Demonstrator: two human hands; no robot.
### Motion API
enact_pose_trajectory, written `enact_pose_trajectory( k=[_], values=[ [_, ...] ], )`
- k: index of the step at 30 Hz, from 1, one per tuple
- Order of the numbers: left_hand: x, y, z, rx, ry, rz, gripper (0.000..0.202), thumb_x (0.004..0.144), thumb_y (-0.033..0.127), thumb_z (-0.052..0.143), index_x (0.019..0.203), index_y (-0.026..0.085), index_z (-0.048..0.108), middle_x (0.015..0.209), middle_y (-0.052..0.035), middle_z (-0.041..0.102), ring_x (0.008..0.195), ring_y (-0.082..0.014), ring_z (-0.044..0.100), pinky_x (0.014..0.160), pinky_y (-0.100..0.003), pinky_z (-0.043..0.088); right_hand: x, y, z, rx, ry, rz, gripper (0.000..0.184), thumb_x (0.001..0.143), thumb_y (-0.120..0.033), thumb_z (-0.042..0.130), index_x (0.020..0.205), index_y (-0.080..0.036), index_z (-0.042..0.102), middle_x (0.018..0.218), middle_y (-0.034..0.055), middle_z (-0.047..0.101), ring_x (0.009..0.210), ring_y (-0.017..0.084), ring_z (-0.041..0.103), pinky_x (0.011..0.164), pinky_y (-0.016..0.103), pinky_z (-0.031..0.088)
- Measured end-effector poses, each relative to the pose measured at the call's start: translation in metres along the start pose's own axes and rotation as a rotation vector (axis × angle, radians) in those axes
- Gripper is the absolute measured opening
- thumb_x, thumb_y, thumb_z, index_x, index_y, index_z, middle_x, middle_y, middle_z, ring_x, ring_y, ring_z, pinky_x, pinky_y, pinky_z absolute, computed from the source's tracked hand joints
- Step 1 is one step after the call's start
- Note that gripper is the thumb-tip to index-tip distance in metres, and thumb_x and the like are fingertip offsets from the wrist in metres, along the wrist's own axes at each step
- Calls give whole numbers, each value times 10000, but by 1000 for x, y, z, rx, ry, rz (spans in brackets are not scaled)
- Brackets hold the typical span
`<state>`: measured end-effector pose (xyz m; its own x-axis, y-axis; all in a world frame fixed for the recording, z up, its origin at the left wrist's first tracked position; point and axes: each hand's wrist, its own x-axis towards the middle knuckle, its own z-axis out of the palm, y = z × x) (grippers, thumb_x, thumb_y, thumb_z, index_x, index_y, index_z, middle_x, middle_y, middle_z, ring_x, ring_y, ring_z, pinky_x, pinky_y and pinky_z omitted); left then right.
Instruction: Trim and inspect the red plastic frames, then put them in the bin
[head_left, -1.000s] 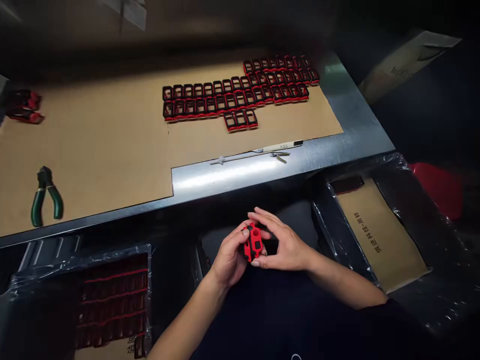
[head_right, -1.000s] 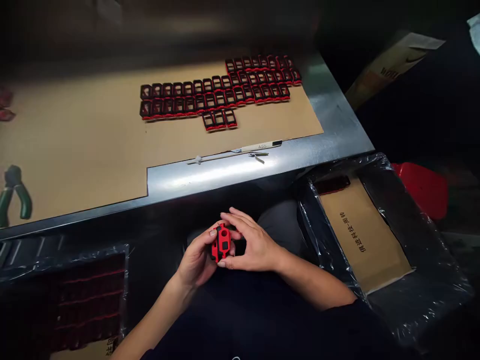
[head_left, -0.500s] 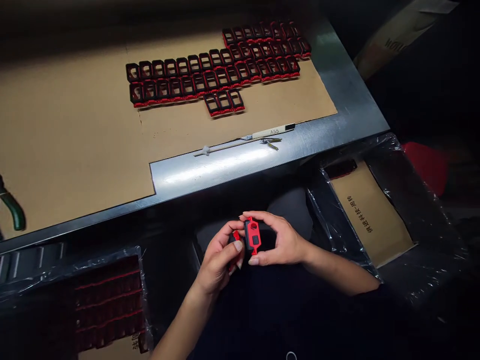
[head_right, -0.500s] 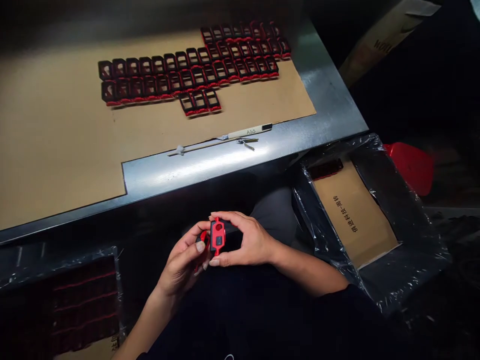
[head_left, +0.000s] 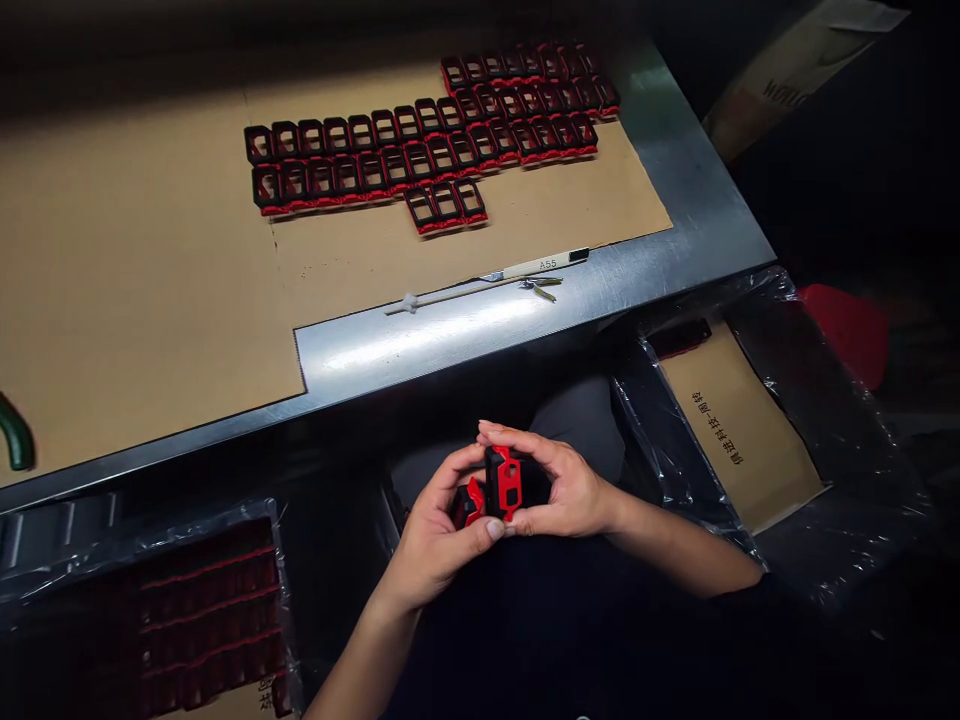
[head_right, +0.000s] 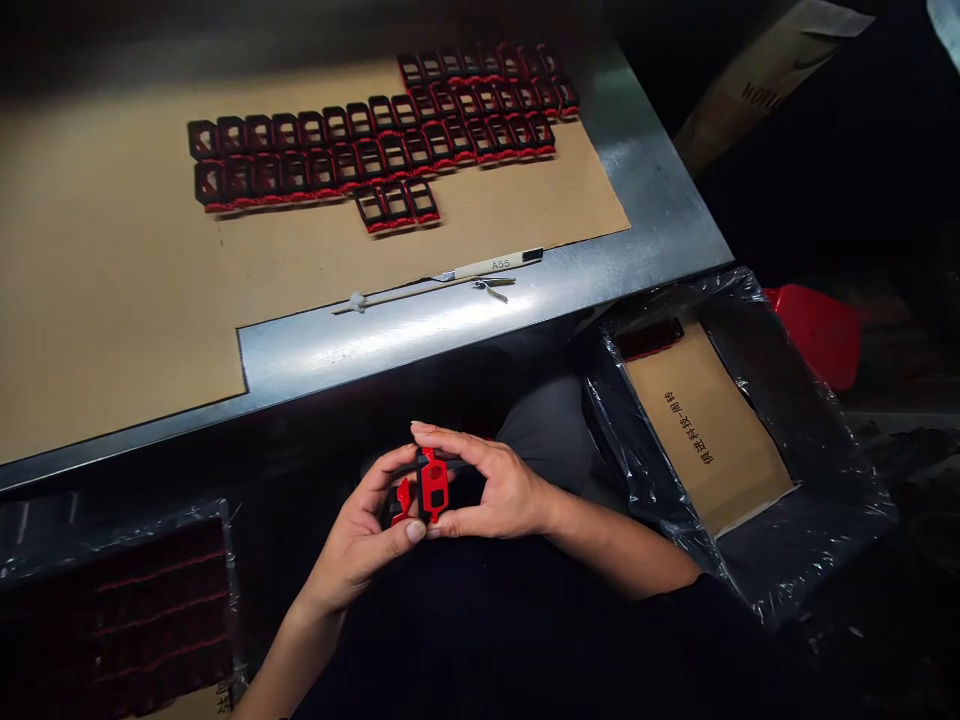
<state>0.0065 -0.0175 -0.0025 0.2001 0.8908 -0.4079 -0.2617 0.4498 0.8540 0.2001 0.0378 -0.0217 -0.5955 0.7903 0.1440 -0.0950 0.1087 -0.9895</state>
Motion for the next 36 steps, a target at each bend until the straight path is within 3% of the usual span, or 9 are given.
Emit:
enact_pose_trajectory(
  k=[9,13,17,20,23,25,27,32,36],
  values=[
    [1,5,5,17,34,-31,468,698,363,856,1107,218,683,897,-34,735,742,-162,655,712,-245,530,-1,-5,1,-125,3,-15,865,720,-265,853,1478,-272,437,1514,130,498,1321,279,568,1122,474,448],
    [0,7,6,34,63,-1,441,703,357,852,1092,229,689,953,-30,753,795,-167,674,768,-258,542,-5,-11,-6,-17,28,58,826,737,-234,804,1473,-260,430,1512,137,474,1300,274,571,1052,440,510],
    [0,3,6,95,61,-12,449,708,334,847,1109,229,674,975,-34,760,841,-190,692,793,-281,550,-5,-20,-9,-24,159,211,510,712,-318,833,1167,-204,632,1050,70,686,919,197,682,750,299,578],
    [1,-2,5,164,47,-27,448,733,315,827,1141,228,665,1031,-45,756,905,-208,696,833,-296,545,1,-24,-3,-136,197,287,279,745,-405,819,806,-181,665,728,2,657,651,130,600,610,251,496],
    [1,-4,6,202,71,-42,435,740,313,814,1138,217,666,1052,-54,752,915,-217,697,852,-314,543,5,-20,2,-35,280,343,456,933,-524,589,650,-172,652,609,8,627,572,121,569,587,263,473],
    [0,-3,6,189,83,-58,431,730,313,815,1123,214,668,1048,-54,755,903,-221,700,851,-325,547,5,-14,3,129,364,387,556,975,-583,477,670,-166,682,595,22,637,569,132,592,588,268,490],
    [-1,-3,5,182,85,-58,428,724,299,814,1119,221,671,1057,-51,755,907,-220,700,855,-326,546,2,-8,1,267,395,410,554,962,-603,488,724,-158,717,605,31,650,575,139,607,580,265,499],
    [1,-4,3,186,72,-3,413,724,248,800,1121,229,689,1126,-55,739,991,-232,692,930,-343,523,-7,-8,-1,385,203,368,406,911,-533,610,843,-165,767,744,51,674,635,146,613,518,244,486],
    [3,-5,0,203,38,-2,412,763,252,774,1165,230,684,1175,-61,725,1049,-239,678,964,-343,507,-7,-13,-2,449,220,373,389,883,-517,642,806,-160,775,775,57,657,655,145,611,484,223,477]
  ],
)
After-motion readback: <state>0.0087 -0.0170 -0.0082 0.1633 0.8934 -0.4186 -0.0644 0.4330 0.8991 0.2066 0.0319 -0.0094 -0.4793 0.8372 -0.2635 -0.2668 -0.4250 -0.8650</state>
